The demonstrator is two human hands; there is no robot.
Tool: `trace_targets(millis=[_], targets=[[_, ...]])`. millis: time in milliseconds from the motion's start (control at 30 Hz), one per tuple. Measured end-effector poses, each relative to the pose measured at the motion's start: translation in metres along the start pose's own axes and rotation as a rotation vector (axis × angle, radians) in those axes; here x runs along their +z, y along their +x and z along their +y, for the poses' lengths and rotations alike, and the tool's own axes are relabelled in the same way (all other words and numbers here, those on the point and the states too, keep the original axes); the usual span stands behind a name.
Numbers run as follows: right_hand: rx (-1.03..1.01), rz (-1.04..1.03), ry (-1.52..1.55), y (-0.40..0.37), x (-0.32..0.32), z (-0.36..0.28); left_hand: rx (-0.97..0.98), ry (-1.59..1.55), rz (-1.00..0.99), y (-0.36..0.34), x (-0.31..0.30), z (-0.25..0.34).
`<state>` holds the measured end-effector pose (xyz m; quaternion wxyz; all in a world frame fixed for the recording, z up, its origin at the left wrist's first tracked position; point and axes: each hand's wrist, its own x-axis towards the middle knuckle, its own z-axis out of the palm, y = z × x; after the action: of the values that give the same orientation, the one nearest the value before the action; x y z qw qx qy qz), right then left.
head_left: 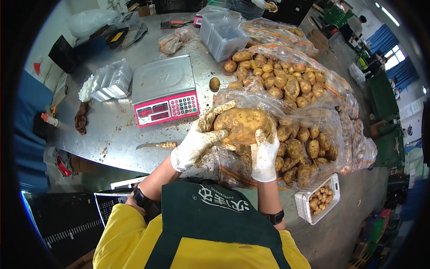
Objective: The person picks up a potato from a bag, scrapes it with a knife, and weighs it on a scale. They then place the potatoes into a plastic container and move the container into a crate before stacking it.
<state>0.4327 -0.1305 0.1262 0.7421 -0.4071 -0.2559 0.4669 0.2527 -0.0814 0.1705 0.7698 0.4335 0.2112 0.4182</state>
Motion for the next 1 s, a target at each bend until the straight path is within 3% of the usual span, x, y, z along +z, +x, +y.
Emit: trace_targets(millis=[200,333,433,567,667,800,900,1000], targets=[[-0.081,-0.05,-0.126,-0.004,0.009,-0.007,-0.131,-0.267,0.117,0.004,-0.005,0.002],[-0.077,-0.042,-0.067,-0.001,0.005,-0.001,-0.166,-0.365,0.067,-0.001,-0.009,-0.002],[-0.035,-0.041,-0.055,0.003,-0.003,0.001,0.073,-0.076,0.008,-0.002,-0.002,-0.008],[-0.119,-0.157,-0.207,0.0,0.009,-0.012,0.122,0.055,0.041,0.0,-0.005,-0.012],[-0.166,-0.248,-0.273,-0.008,0.023,-0.023,0.047,0.019,0.132,0.001,-0.006,-0.011],[-0.206,-0.315,-0.343,-0.012,0.024,-0.026,0.062,0.167,0.032,0.001,-0.009,-0.012],[-0.205,-0.3,-0.374,-0.014,0.019,-0.026,-0.136,0.175,0.004,0.0,-0.024,-0.013],[-0.208,-0.323,-0.388,-0.009,0.014,-0.023,-0.172,0.232,0.001,0.001,-0.035,-0.017]])
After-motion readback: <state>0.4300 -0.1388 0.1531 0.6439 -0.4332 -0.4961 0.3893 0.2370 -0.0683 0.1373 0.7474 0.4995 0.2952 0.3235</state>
